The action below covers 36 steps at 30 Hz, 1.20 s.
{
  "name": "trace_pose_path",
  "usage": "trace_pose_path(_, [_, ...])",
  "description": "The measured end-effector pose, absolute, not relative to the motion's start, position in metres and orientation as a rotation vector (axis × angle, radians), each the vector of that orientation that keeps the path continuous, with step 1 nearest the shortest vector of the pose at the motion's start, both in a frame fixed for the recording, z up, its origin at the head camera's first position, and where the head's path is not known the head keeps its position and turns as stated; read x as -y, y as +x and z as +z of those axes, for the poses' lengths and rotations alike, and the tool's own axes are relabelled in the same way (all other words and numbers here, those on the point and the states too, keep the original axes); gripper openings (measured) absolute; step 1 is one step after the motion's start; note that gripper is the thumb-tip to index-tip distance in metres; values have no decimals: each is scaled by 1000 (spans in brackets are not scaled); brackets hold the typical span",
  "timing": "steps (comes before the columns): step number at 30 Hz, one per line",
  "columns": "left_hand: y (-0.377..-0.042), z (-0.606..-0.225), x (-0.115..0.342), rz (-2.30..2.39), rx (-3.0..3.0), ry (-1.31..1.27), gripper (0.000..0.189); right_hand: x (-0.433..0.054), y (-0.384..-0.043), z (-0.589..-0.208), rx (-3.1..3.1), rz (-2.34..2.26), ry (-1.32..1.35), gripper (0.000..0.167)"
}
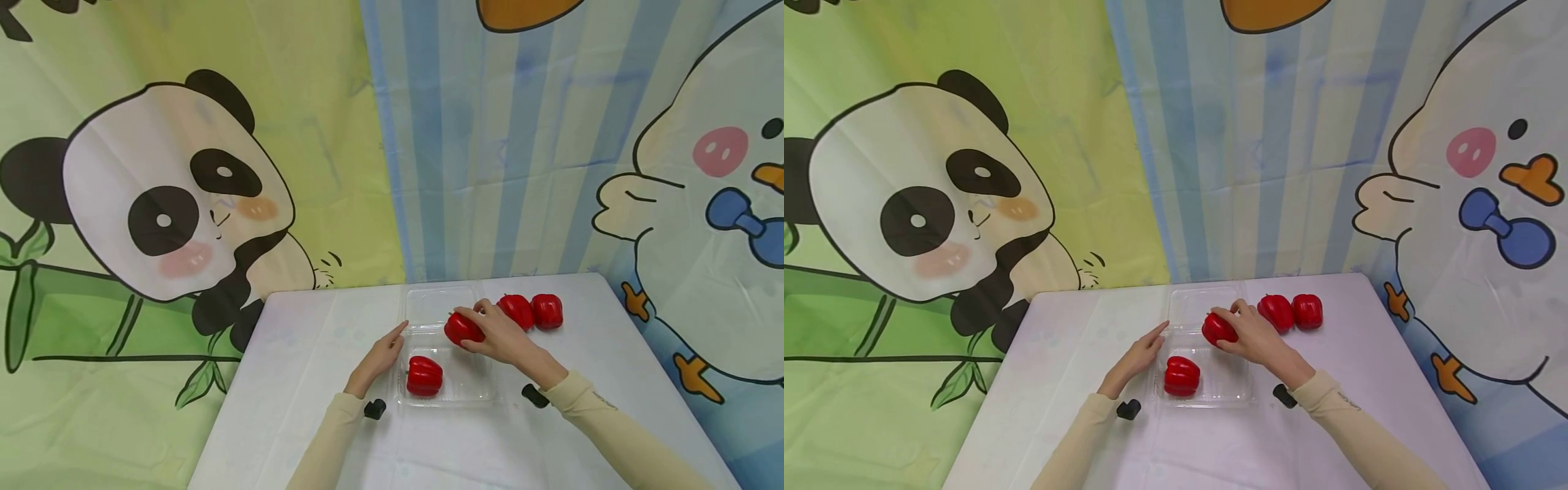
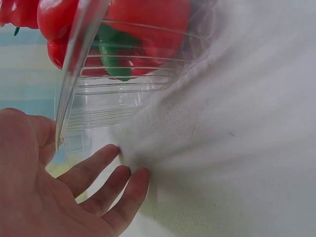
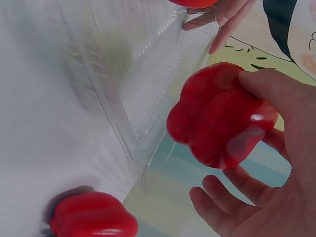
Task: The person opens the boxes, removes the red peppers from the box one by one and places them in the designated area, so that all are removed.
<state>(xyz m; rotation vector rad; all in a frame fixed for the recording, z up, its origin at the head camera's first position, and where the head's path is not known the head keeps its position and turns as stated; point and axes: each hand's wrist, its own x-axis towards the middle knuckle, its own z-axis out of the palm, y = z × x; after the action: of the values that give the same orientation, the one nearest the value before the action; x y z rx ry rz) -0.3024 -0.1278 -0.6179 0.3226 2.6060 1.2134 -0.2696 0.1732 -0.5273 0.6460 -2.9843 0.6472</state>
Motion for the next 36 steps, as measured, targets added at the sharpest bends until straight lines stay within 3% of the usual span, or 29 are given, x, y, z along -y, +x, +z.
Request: trace_pose_path(36, [-306, -623, 129, 1208, -2605, 340, 48, -207, -260, -530, 2955, 668, 531, 83])
